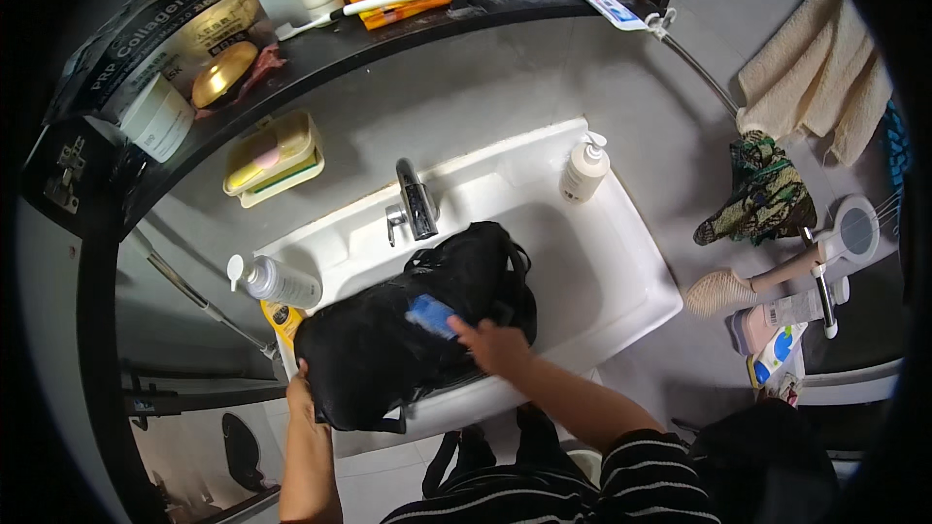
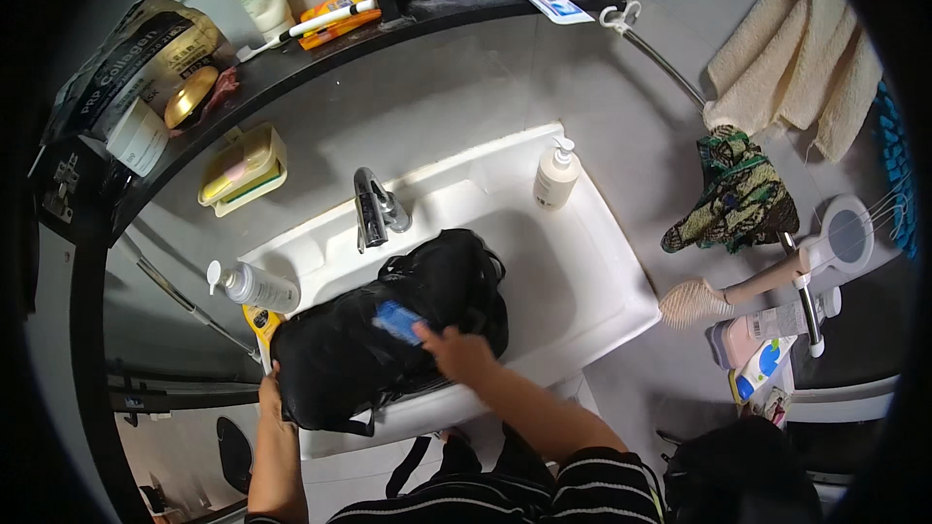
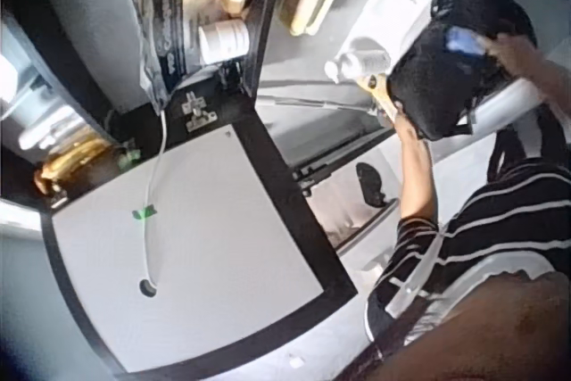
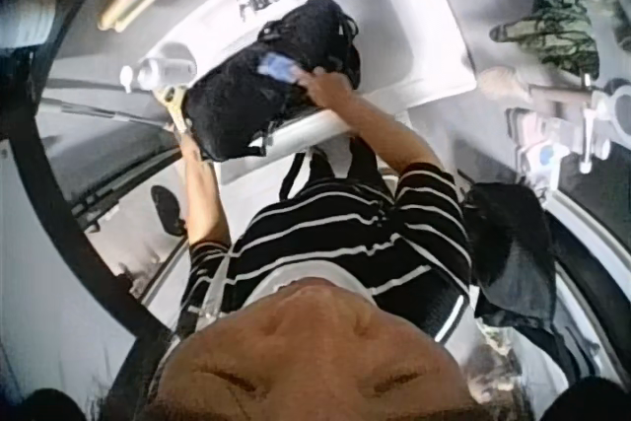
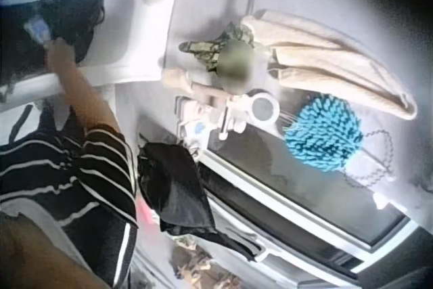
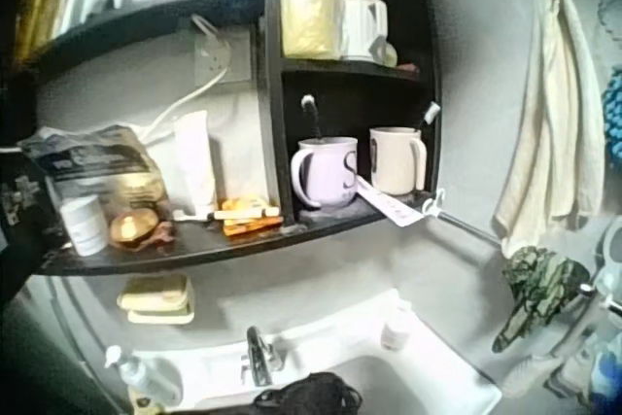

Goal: The person washes a black backpack in a bathroom sink. They turn on the faucet, wet the bag, and scrub it with a blue brush. The person rinses the bag under running water and scrubs it again before turning off the tap.

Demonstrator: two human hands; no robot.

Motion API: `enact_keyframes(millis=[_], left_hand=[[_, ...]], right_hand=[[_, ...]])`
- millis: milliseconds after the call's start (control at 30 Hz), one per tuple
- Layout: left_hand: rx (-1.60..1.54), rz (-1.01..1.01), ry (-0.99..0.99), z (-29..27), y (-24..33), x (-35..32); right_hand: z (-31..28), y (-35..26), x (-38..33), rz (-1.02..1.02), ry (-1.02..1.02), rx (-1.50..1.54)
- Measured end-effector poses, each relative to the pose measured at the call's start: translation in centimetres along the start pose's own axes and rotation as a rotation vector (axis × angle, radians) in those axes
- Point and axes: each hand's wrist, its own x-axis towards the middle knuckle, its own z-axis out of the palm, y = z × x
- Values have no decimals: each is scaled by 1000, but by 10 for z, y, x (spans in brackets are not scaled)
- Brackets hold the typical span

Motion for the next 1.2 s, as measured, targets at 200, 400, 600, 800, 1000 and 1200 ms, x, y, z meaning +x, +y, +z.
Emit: enact_keyframes(millis=[200, 400, 600, 800, 1000, 1200], left_hand=[[490, 179, 158, -73, -30, 31], [985, 899, -95, -23, -59, -82], [1225, 1010, 0, -26, -98, -71], [883, 1045, -9, 14, -80, -49], [616, 982, -135, 51, -30, -98], [245, 920, -243, 55, -4, -100]], right_hand=[[-28, 46, 27, 262, -66, 37], [43, 18, 32, 36, -79, 34], [-44, 71, 27, 65, -140, 17], [-9, 47, 47, 65, -231, 91], [-101, 54, 49, -7, 119, 175], [-189, 40, 84, -134, -146, 165]])
